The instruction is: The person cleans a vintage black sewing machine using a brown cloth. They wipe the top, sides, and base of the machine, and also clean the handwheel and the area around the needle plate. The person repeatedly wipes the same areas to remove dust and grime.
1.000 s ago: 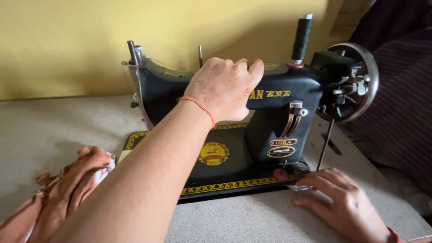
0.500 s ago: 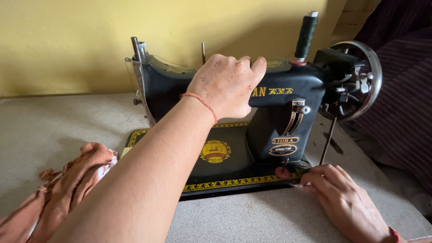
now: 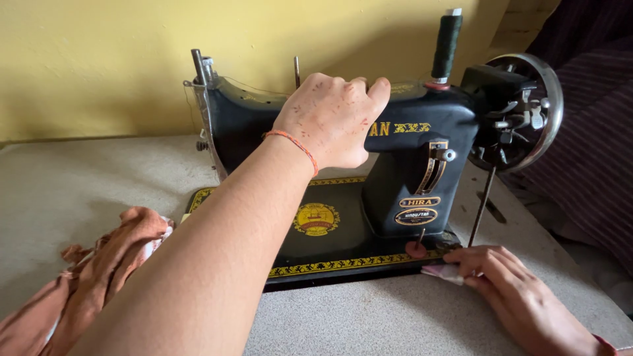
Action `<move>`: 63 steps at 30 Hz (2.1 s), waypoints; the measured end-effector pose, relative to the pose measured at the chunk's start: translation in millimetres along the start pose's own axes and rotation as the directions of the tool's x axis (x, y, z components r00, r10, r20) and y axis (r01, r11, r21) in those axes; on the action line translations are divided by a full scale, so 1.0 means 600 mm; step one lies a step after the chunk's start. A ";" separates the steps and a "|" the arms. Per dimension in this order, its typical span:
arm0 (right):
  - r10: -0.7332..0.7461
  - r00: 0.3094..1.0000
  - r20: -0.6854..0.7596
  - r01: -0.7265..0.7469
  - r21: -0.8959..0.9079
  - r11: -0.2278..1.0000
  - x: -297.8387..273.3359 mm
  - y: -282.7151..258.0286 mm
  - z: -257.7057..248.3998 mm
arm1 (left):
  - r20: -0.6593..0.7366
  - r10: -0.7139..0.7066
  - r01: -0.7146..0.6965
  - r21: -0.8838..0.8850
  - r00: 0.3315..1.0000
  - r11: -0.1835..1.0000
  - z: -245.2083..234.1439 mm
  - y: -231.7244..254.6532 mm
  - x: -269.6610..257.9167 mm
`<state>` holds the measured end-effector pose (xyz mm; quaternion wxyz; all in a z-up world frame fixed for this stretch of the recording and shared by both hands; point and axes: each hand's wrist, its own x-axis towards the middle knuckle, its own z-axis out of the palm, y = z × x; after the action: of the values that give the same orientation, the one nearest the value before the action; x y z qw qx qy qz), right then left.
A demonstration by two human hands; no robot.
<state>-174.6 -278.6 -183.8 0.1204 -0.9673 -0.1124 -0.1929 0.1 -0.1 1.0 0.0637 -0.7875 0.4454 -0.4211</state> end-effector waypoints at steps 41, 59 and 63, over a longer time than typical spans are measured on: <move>0.358 0.758 -0.545 -0.123 0.419 0.899 -0.042 0.006 -0.027 | -0.033 0.006 -0.007 -0.022 0.999 1.000 -0.002 0.001 -0.004; 0.516 0.727 -0.454 -0.314 0.448 0.837 -0.021 -0.012 -0.071 | -0.039 -0.099 0.095 -0.084 0.994 0.992 -0.009 0.013 -0.008; 0.393 0.802 -0.450 -0.078 0.573 0.816 -0.012 -0.016 -0.070 | 0.085 -0.158 0.166 -0.095 0.984 0.981 -0.028 0.019 -0.007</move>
<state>-198.6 -282.3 -147.1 0.4322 -0.8050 0.0049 -0.4064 -20.7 1.1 3.6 0.0060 -0.8392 0.3978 -0.3708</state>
